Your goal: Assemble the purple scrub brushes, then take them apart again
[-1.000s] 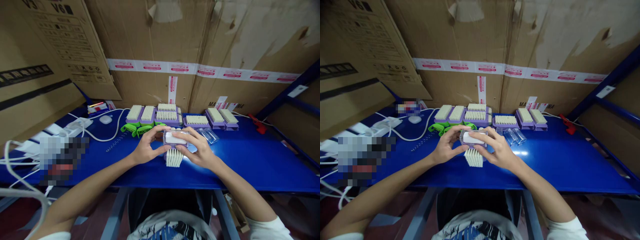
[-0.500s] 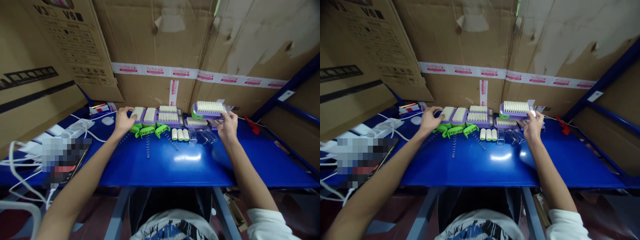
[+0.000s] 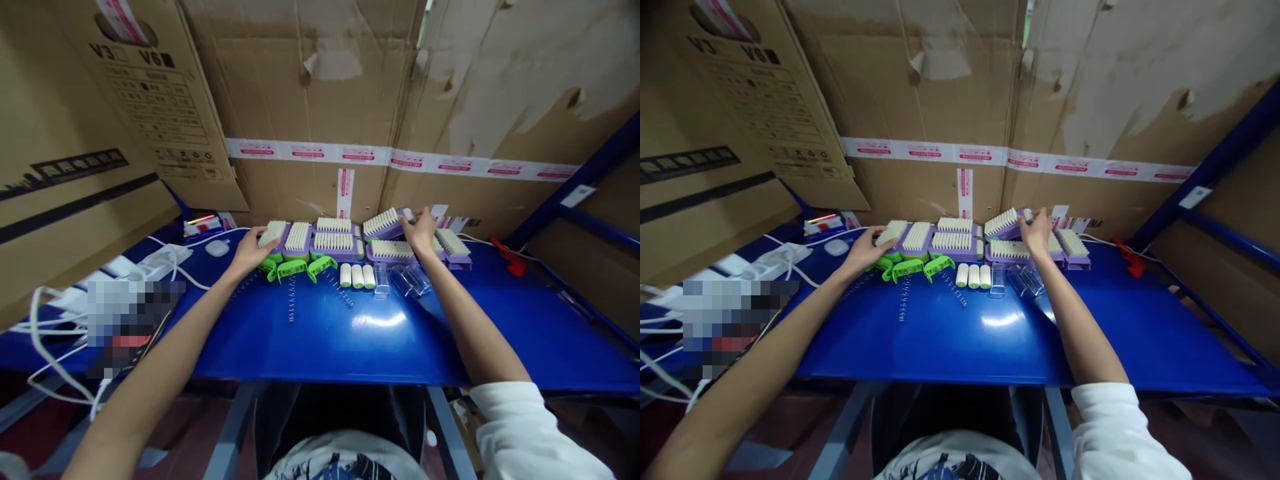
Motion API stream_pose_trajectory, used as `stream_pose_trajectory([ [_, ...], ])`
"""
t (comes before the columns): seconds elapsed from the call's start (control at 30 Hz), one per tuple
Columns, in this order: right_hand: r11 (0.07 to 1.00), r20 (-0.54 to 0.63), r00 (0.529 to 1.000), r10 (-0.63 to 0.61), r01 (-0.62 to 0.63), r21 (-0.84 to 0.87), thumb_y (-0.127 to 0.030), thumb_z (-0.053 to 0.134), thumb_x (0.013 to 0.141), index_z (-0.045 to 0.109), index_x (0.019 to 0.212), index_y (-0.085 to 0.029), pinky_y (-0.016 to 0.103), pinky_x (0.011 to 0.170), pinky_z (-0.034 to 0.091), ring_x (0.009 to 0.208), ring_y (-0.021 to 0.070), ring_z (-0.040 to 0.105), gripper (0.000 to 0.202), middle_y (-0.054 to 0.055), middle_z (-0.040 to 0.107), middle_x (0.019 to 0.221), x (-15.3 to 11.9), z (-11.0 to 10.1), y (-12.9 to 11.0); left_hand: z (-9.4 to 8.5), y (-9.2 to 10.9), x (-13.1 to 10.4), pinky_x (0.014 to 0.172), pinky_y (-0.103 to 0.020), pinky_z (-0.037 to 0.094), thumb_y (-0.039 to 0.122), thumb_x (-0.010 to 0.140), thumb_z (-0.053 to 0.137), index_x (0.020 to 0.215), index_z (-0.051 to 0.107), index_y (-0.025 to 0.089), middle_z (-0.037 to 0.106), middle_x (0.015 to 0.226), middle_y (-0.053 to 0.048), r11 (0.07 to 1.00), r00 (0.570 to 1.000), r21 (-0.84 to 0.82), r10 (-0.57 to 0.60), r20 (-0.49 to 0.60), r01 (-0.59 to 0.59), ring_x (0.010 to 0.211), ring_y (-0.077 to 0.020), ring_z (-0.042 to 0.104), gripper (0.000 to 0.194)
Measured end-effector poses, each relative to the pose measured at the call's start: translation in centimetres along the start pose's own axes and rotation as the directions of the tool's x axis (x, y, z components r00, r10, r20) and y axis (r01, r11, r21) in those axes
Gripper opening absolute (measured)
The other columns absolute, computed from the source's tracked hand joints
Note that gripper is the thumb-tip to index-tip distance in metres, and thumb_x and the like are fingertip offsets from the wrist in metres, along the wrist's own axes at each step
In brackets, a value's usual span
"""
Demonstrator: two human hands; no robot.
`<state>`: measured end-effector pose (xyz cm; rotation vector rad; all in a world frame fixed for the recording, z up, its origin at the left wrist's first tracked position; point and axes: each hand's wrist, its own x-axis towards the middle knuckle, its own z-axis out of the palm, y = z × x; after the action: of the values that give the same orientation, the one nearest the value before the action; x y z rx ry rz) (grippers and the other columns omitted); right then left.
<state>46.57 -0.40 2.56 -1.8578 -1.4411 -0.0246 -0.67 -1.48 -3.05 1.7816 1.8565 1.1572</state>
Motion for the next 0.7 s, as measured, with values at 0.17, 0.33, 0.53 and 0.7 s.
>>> stream_pose_trajectory([
  [0.17,0.966,0.134,0.988,0.075,-0.039,-0.254,-0.052,0.067,0.107,0.074,0.129,-0.004,0.058,0.131,0.031,0.141,0.0429,0.060,0.053,0.033,0.073,0.137,0.3,-0.9,1.4,0.0,-0.2,-0.2,0.129,-0.060,0.046,0.050,0.089,0.080,0.137,0.067,0.017,0.071,0.152,-0.024,0.998,1.000,0.054,0.018,-0.004,-0.017,0.147,-0.0473,0.065,0.060],
  [0.33,0.916,0.218,0.958,0.189,-0.092,-0.391,-0.054,0.060,0.111,0.076,0.137,-0.001,0.066,0.127,0.033,0.162,0.0534,0.040,0.061,0.040,0.051,0.167,0.9,-1.2,1.8,-0.2,0.3,-0.4,0.127,-0.059,0.049,0.049,0.091,0.078,0.138,0.065,0.017,0.072,0.151,-0.025,0.996,1.000,0.088,0.018,0.021,-0.020,0.145,-0.0465,0.067,0.059],
  [0.53,0.901,0.297,0.947,0.126,0.015,-0.433,-0.064,0.056,0.111,0.070,0.154,-0.003,0.068,0.130,0.032,0.166,0.0556,0.036,0.076,0.037,0.047,0.173,-0.2,-1.2,1.8,-0.5,0.8,-0.4,0.131,-0.058,0.046,0.049,0.093,0.077,0.142,0.065,0.014,0.067,0.160,-0.026,0.993,0.999,0.118,0.015,0.044,-0.020,0.154,-0.0465,0.062,0.061],
  [0.7,0.900,0.308,0.950,0.053,0.088,-0.427,-0.069,0.032,0.117,0.078,0.141,0.004,0.069,0.130,0.035,0.162,0.0574,0.043,0.089,0.041,0.049,0.170,-1.3,-0.6,2.6,-1.6,1.1,-0.2,0.123,-0.055,0.054,0.049,0.091,0.077,0.144,0.066,0.015,0.074,0.150,-0.025,0.992,0.997,0.121,-0.029,0.075,0.020,0.142,-0.0442,0.071,0.064],
])
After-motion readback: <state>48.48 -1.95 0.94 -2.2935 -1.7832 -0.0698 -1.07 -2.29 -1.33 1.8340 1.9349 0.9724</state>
